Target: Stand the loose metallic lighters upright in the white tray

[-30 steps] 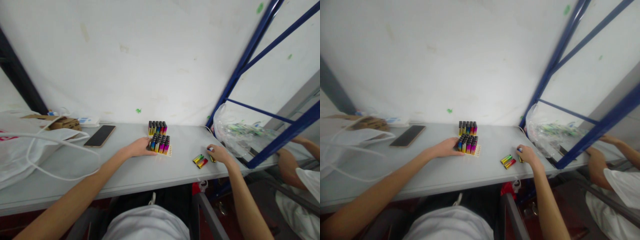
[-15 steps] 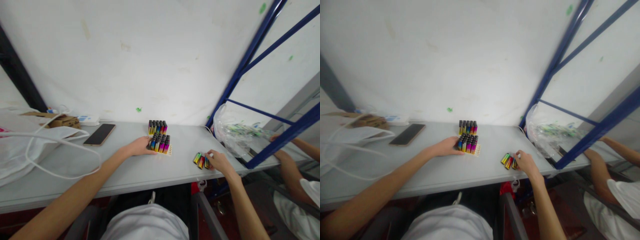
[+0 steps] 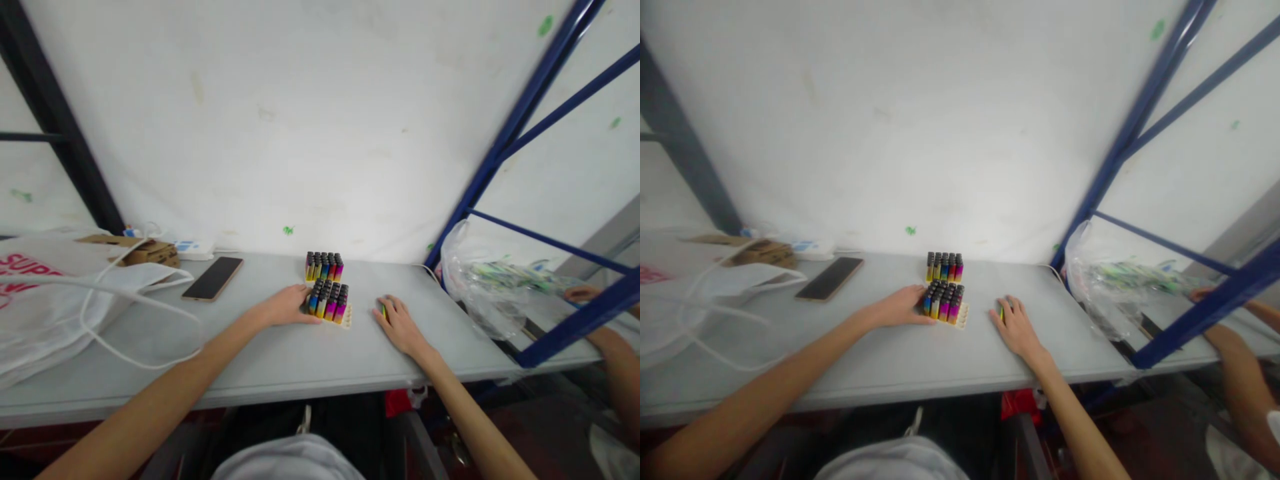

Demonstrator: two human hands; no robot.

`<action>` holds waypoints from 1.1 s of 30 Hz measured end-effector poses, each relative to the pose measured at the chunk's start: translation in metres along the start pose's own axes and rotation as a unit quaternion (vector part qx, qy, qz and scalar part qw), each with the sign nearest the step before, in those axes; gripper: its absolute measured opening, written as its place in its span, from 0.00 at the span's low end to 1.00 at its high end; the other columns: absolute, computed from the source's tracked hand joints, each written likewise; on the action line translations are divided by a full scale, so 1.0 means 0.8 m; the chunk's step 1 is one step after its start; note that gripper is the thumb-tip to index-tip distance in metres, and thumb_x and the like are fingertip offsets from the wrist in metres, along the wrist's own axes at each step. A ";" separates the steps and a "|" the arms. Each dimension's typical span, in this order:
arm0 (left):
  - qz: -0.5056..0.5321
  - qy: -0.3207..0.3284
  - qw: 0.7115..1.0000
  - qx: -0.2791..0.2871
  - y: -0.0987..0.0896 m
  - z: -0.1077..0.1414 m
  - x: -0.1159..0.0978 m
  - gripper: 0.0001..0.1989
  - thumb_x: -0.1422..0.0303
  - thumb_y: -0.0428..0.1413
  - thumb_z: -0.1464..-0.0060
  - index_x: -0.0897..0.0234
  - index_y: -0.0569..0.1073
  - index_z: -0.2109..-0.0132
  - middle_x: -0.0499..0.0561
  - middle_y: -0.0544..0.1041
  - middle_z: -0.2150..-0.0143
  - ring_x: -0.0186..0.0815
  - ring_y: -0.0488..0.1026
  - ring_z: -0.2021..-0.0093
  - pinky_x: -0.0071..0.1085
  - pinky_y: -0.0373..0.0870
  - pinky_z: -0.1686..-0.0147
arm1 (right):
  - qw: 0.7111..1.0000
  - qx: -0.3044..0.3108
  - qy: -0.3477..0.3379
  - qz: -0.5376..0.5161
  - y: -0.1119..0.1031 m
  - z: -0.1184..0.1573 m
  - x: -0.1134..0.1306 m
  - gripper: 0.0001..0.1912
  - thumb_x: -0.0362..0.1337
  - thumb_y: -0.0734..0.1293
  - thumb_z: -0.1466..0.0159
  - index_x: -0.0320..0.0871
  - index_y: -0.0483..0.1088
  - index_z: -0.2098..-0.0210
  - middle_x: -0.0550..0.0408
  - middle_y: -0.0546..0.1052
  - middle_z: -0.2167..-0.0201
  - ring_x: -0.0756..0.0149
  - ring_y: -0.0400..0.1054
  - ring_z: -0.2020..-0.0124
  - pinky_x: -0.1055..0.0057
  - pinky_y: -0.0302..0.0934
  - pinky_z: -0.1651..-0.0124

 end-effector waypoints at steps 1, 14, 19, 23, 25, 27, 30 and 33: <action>-0.001 -0.004 1.000 -0.004 0.000 0.001 0.001 0.33 0.44 0.68 0.45 0.64 0.78 0.43 0.62 0.83 0.44 0.57 0.80 0.44 0.44 0.74 0.41 | 0.999 0.012 -0.025 -0.018 0.003 -0.010 0.004 0.26 0.53 0.57 0.22 0.44 0.73 0.39 0.36 0.74 0.38 0.44 0.66 0.32 0.43 0.60 0.27; 0.059 -0.024 0.998 0.013 -0.008 0.000 0.008 0.39 0.46 0.73 0.51 0.63 0.77 0.38 0.58 0.84 0.43 0.55 0.81 0.47 0.42 0.75 0.45 | 0.990 0.043 -0.089 -0.097 0.008 -0.032 0.023 0.25 0.55 0.59 0.22 0.46 0.76 0.40 0.39 0.78 0.42 0.45 0.72 0.40 0.48 0.65 0.32; 0.060 -0.037 0.997 0.015 -0.013 -0.004 0.017 0.35 0.45 0.72 0.51 0.67 0.80 0.46 0.58 0.85 0.49 0.53 0.81 0.51 0.40 0.75 0.49 | 1.000 -0.017 0.010 -0.021 -0.015 -0.033 0.001 0.24 0.53 0.62 0.24 0.43 0.77 0.42 0.36 0.77 0.42 0.41 0.70 0.41 0.46 0.65 0.35; 0.073 -0.032 0.996 0.037 -0.012 -0.009 0.020 0.34 0.45 0.71 0.51 0.63 0.79 0.45 0.54 0.86 0.50 0.52 0.81 0.51 0.40 0.76 0.48 | 0.998 0.014 0.060 0.024 -0.015 -0.036 -0.011 0.22 0.56 0.68 0.28 0.44 0.79 0.55 0.38 0.78 0.50 0.43 0.72 0.48 0.49 0.66 0.39; 0.070 -0.017 0.997 0.037 -0.012 -0.010 0.019 0.34 0.47 0.71 0.50 0.64 0.79 0.44 0.56 0.85 0.47 0.54 0.81 0.49 0.42 0.76 0.45 | 0.997 0.041 0.062 0.026 -0.012 -0.043 -0.008 0.21 0.57 0.70 0.29 0.45 0.79 0.59 0.40 0.78 0.50 0.45 0.72 0.48 0.51 0.66 0.39; 0.064 -0.010 0.997 0.035 -0.011 -0.011 0.019 0.34 0.46 0.71 0.50 0.64 0.78 0.43 0.58 0.84 0.45 0.55 0.81 0.47 0.43 0.75 0.44 | 0.995 0.073 0.056 0.028 -0.009 -0.054 -0.001 0.18 0.54 0.71 0.29 0.45 0.79 0.60 0.41 0.78 0.49 0.46 0.73 0.47 0.53 0.66 0.39; 0.057 -0.013 0.998 0.029 -0.010 -0.009 0.021 0.35 0.46 0.70 0.49 0.65 0.78 0.42 0.59 0.84 0.44 0.56 0.81 0.47 0.44 0.75 0.43 | 0.992 0.110 0.043 0.033 -0.003 -0.073 0.009 0.11 0.45 0.71 0.29 0.43 0.79 0.59 0.41 0.80 0.49 0.48 0.74 0.47 0.56 0.65 0.38; 0.057 -0.007 0.998 0.020 -0.009 -0.008 0.018 0.35 0.47 0.70 0.48 0.66 0.78 0.42 0.58 0.84 0.44 0.56 0.80 0.48 0.44 0.75 0.43 | 0.993 0.105 0.049 -0.015 -0.001 -0.089 0.012 0.06 0.40 0.71 0.32 0.43 0.77 0.59 0.42 0.82 0.52 0.51 0.75 0.48 0.58 0.66 0.39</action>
Point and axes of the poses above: each hand's wrist, its own z-axis away from the middle knuckle, its own y-axis out of the palm, x = y × z, the point moved 9 cm from there along -z, towards the middle knuckle
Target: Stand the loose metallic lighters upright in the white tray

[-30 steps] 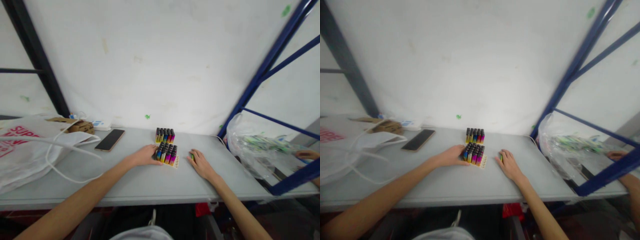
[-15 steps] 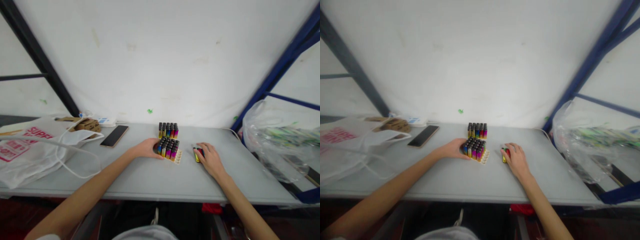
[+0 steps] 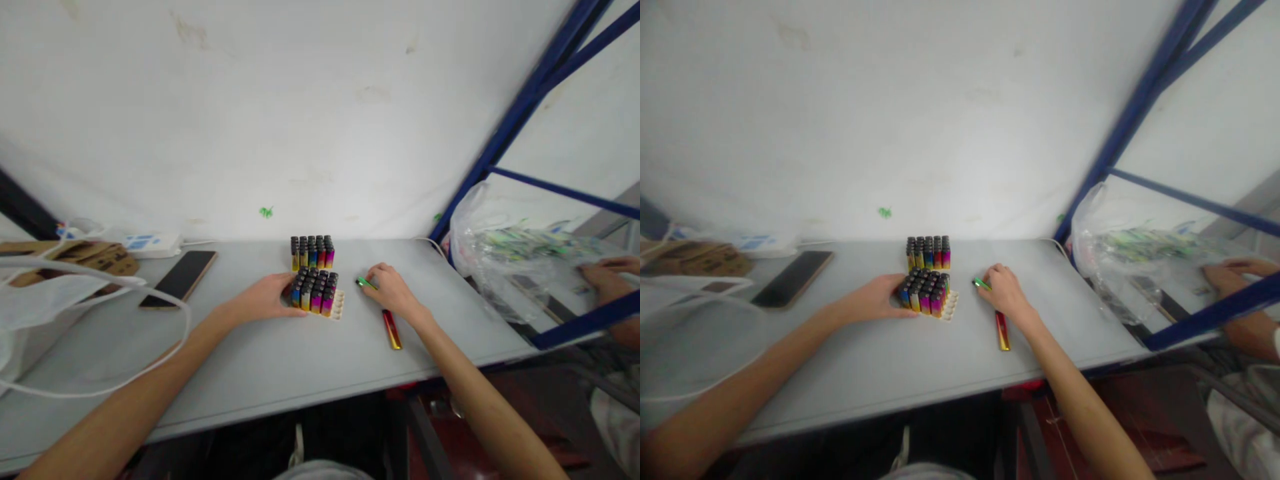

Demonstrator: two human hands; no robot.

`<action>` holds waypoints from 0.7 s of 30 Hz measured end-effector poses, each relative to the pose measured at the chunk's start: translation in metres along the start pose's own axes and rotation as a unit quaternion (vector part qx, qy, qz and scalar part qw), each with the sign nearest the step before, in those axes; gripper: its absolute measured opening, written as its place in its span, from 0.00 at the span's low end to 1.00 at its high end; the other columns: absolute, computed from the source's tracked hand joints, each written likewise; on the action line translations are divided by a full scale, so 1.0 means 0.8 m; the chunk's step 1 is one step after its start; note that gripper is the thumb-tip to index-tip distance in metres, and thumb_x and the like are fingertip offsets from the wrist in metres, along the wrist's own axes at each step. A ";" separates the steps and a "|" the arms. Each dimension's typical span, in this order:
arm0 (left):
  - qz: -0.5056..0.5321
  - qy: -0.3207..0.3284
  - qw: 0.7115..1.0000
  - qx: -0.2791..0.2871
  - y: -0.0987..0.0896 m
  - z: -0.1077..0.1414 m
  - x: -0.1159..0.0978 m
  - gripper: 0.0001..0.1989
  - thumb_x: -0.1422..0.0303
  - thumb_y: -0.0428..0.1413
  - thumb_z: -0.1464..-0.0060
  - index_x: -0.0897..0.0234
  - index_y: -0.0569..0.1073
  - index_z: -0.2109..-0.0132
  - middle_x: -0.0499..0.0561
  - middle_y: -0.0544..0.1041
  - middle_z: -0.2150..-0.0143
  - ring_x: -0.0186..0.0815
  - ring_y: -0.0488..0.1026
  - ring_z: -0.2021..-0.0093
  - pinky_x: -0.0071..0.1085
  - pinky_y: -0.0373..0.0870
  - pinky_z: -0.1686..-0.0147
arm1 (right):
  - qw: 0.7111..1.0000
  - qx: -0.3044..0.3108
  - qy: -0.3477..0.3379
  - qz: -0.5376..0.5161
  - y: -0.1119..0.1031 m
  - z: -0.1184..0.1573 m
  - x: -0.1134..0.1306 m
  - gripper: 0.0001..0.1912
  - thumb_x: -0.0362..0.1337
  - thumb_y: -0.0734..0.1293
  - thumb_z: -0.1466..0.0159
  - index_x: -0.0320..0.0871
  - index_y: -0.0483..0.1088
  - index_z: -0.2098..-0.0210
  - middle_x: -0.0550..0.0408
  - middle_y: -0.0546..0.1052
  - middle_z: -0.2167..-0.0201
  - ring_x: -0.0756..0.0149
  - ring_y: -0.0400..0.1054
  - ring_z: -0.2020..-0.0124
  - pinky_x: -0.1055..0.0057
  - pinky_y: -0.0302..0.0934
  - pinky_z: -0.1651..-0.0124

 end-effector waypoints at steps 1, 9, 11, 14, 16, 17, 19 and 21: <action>0.001 0.005 1.000 -0.003 0.000 0.000 -0.002 0.35 0.48 0.71 0.48 0.66 0.78 0.42 0.58 0.84 0.44 0.56 0.80 0.48 0.44 0.75 0.43 | 0.999 -0.015 0.007 -0.043 -0.003 -0.004 -0.001 0.07 0.40 0.72 0.32 0.44 0.76 0.59 0.43 0.82 0.54 0.53 0.76 0.50 0.58 0.67 0.40; 0.012 0.020 1.000 0.011 0.001 0.001 -0.003 0.35 0.44 0.69 0.47 0.61 0.77 0.41 0.55 0.85 0.44 0.53 0.82 0.47 0.39 0.76 0.46 | 0.845 -0.093 0.032 -0.526 -0.034 -0.004 0.027 0.31 0.61 0.78 0.42 0.47 0.70 0.52 0.58 0.76 0.63 0.62 0.78 0.64 0.60 0.77 0.57; 0.018 0.021 1.000 0.014 0.000 0.002 -0.001 0.35 0.43 0.69 0.49 0.62 0.77 0.42 0.55 0.85 0.46 0.52 0.83 0.50 0.38 0.77 0.49 | 0.821 -0.083 0.023 -0.565 -0.041 -0.003 0.051 0.30 0.61 0.78 0.41 0.47 0.72 0.51 0.59 0.74 0.64 0.66 0.74 0.66 0.65 0.75 0.61; 0.024 0.012 1.000 0.012 -0.003 0.004 0.002 0.34 0.44 0.70 0.50 0.63 0.78 0.45 0.54 0.86 0.49 0.51 0.83 0.54 0.37 0.78 0.55 | 0.788 -0.069 0.006 -0.611 -0.041 -0.007 0.084 0.29 0.62 0.76 0.39 0.49 0.70 0.52 0.63 0.68 0.69 0.74 0.61 0.77 0.75 0.61 0.76; 0.017 0.006 1.000 0.007 -0.004 0.006 0.001 0.33 0.45 0.70 0.51 0.64 0.78 0.46 0.53 0.86 0.52 0.50 0.83 0.56 0.36 0.77 0.58 | 0.780 -0.067 0.009 -0.622 -0.032 -0.011 0.097 0.30 0.66 0.74 0.39 0.50 0.68 0.54 0.68 0.60 0.75 0.75 0.48 0.82 0.77 0.47 0.81; 0.015 0.004 1.000 0.005 -0.004 0.006 0.001 0.33 0.46 0.71 0.51 0.64 0.79 0.47 0.53 0.86 0.53 0.50 0.83 0.57 0.36 0.77 0.59 | 0.784 -0.072 0.016 -0.616 -0.026 -0.012 0.100 0.30 0.68 0.72 0.38 0.50 0.67 0.56 0.69 0.56 0.77 0.75 0.43 0.83 0.77 0.42 0.82; 0.019 0.006 1.000 0.001 -0.004 0.008 -0.001 0.32 0.46 0.71 0.51 0.64 0.79 0.47 0.53 0.86 0.53 0.50 0.83 0.57 0.36 0.77 0.58 | 0.804 -0.098 0.029 -0.586 -0.015 -0.014 0.099 0.32 0.72 0.69 0.38 0.49 0.64 0.64 0.69 0.52 0.79 0.74 0.41 0.82 0.75 0.38 0.82; 0.028 0.010 1.000 -0.002 -0.004 0.008 -0.002 0.33 0.47 0.71 0.51 0.64 0.78 0.46 0.53 0.86 0.51 0.50 0.83 0.55 0.36 0.77 0.56 | 0.828 -0.136 0.033 -0.542 -0.011 -0.012 0.097 0.34 0.73 0.66 0.37 0.49 0.59 0.71 0.67 0.52 0.81 0.72 0.43 0.81 0.73 0.40 0.80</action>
Point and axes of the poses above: each hand's wrist, its own z-axis away from the middle knuckle, its own y-axis out of the palm, x = y × z, the point moved 9 cm from there along -z, towards the middle knuckle
